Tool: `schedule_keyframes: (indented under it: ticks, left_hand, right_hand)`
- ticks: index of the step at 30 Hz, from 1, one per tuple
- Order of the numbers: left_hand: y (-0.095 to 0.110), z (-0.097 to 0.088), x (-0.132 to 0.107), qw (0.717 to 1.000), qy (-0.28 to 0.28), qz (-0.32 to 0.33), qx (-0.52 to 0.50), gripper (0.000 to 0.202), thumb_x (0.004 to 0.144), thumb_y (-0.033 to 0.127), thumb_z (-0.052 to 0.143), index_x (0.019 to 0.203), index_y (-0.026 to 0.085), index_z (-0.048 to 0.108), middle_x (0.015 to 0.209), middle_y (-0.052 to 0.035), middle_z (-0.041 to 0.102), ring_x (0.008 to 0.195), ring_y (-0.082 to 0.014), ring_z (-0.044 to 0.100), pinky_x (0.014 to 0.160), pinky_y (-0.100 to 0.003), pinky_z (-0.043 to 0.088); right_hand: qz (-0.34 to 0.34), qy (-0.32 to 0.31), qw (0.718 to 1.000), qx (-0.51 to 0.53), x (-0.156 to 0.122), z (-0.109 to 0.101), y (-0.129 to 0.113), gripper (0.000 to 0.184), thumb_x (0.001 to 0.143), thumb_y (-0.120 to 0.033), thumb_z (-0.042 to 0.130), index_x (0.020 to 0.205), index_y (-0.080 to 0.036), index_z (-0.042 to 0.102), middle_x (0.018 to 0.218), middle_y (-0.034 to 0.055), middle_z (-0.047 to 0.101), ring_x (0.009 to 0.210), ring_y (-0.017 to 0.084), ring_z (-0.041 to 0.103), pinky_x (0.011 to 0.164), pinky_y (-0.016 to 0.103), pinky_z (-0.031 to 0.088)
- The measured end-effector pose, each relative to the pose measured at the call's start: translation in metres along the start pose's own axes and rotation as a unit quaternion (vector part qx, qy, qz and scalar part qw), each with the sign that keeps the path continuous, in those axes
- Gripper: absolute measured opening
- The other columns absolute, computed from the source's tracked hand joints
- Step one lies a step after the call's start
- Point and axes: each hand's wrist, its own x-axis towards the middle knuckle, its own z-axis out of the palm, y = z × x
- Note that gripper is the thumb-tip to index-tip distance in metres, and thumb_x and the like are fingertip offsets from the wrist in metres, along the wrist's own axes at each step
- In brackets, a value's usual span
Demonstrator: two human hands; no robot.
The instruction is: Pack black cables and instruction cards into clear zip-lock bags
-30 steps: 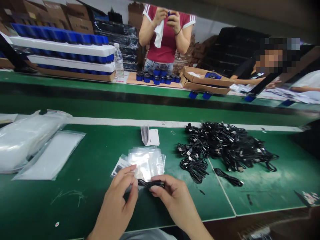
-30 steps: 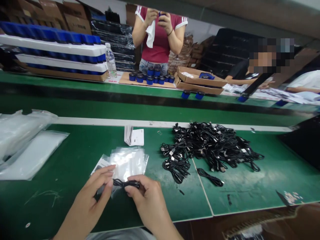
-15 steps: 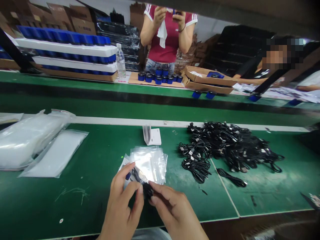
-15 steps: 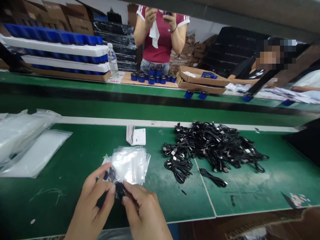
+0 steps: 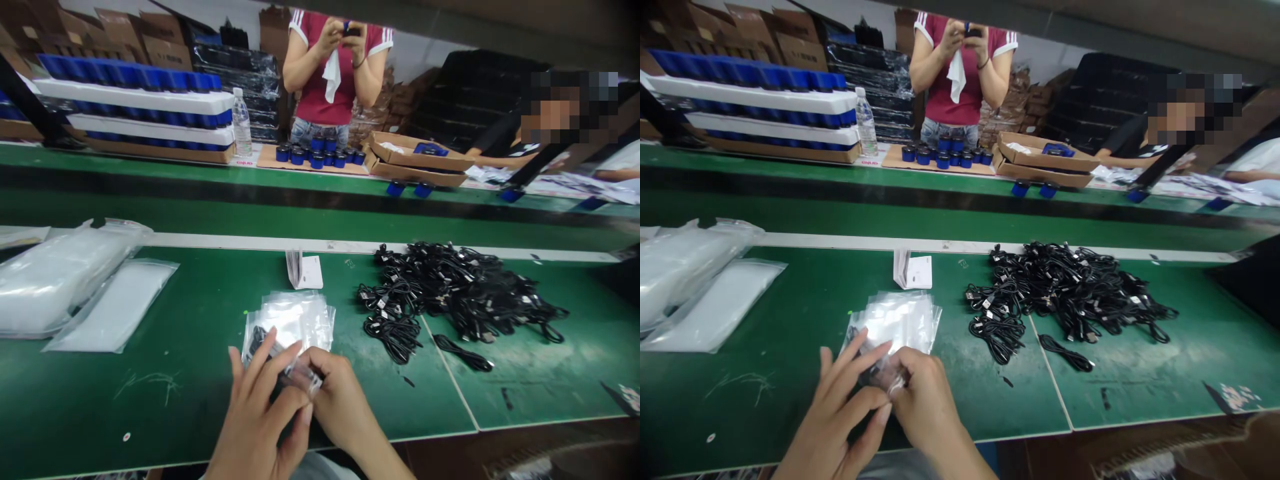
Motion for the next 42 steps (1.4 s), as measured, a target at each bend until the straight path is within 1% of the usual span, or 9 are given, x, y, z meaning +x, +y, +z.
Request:
schedule_keyframes:
  ticks: [2,5,7,10,12,14,19,24,42]
  left_hand:
    - [-0.009,-0.010,0.006,0.998,-0.046,0.019,0.023,0.026,0.076,0.035,0.062,0.100,0.026,0.057,0.129,-0.0090,0.055,0.128,-0.0380,0.036,0.096,-0.076,0.011]
    - [-0.017,-0.025,0.018,0.995,-0.094,-0.027,-0.007,0.064,0.061,0.043,0.074,0.119,0.026,0.053,0.111,-0.0072,0.068,0.107,-0.0340,0.059,0.094,-0.058,0.039]
    - [-0.017,-0.031,0.025,0.985,-0.129,-0.090,-0.068,0.052,0.061,0.039,0.075,0.110,0.029,0.060,0.097,-0.0009,0.073,0.087,-0.0263,0.068,0.075,-0.037,0.054]
    - [-0.013,-0.034,0.030,0.953,-0.163,-0.192,-0.169,0.025,0.070,0.038,0.068,0.092,0.029,0.065,0.077,0.0050,0.072,0.065,-0.0169,0.066,0.058,-0.024,0.052]
    - [-0.011,-0.031,0.029,0.932,-0.160,-0.241,-0.218,0.023,0.072,0.041,0.066,0.089,0.026,0.065,0.071,0.0047,0.069,0.060,-0.0153,0.062,0.055,-0.022,0.049]
    - [-0.011,-0.027,0.027,0.919,-0.140,-0.263,-0.256,0.027,0.072,0.045,0.065,0.089,0.024,0.064,0.069,0.0036,0.066,0.060,-0.0148,0.060,0.053,-0.022,0.048]
    - [-0.015,-0.023,0.022,0.900,-0.060,-0.267,-0.338,0.025,0.083,0.045,0.052,0.085,0.022,0.063,0.072,0.0016,0.064,0.063,-0.0131,0.059,0.055,-0.020,0.048]
    - [-0.020,-0.027,0.022,0.911,0.005,-0.256,-0.323,0.022,0.083,0.040,0.053,0.076,0.022,0.064,0.072,0.0018,0.062,0.058,-0.0104,0.057,0.050,-0.017,0.046]
    - [-0.019,-0.029,0.019,0.941,0.036,-0.189,-0.279,0.018,0.086,0.029,0.052,0.075,0.023,0.065,0.074,0.0012,0.064,0.066,-0.0109,0.060,0.056,-0.015,0.046]
  right_hand:
    - [-0.007,-0.035,0.999,-0.014,0.000,-0.009,-0.007,0.013,0.077,-0.015,0.056,0.066,-0.016,0.064,0.057,-0.0038,0.059,0.052,0.010,0.048,0.051,0.020,0.037]
    - [-0.022,-0.097,0.995,0.003,-0.001,-0.020,-0.016,0.015,0.079,-0.016,0.055,0.073,-0.018,0.068,0.064,-0.0025,0.064,0.057,0.012,0.053,0.056,0.021,0.041]
    - [-0.002,-0.087,0.994,0.063,-0.002,-0.025,-0.019,0.015,0.081,-0.020,0.054,0.076,-0.019,0.068,0.064,-0.0018,0.064,0.057,0.012,0.055,0.057,0.022,0.043]
    - [0.035,-0.052,0.980,0.187,-0.002,-0.029,-0.019,0.015,0.079,-0.024,0.058,0.092,-0.019,0.064,0.074,0.0004,0.066,0.068,0.014,0.060,0.064,0.024,0.047]
    - [0.037,-0.048,0.977,0.202,-0.004,-0.030,-0.018,0.021,0.074,-0.022,0.064,0.095,-0.019,0.063,0.080,0.0010,0.065,0.072,0.014,0.059,0.067,0.025,0.047]
    - [0.034,-0.032,0.987,0.156,-0.006,-0.029,-0.016,0.010,0.074,-0.020,0.065,0.083,-0.018,0.064,0.072,-0.0005,0.062,0.067,0.013,0.056,0.063,0.023,0.044]
    - [0.003,0.021,0.996,0.090,-0.010,-0.026,-0.016,0.014,0.081,-0.023,0.059,0.070,-0.017,0.064,0.065,-0.0009,0.059,0.062,0.013,0.053,0.060,0.023,0.041]
    - [-0.025,0.043,0.996,0.079,-0.009,-0.028,-0.017,0.013,0.081,-0.022,0.059,0.070,-0.017,0.064,0.066,-0.0005,0.059,0.063,0.013,0.054,0.060,0.022,0.041]
    - [-0.047,0.024,0.995,0.086,-0.007,-0.028,-0.020,0.011,0.083,-0.019,0.056,0.072,-0.017,0.060,0.070,-0.0002,0.057,0.066,0.013,0.052,0.063,0.023,0.040]
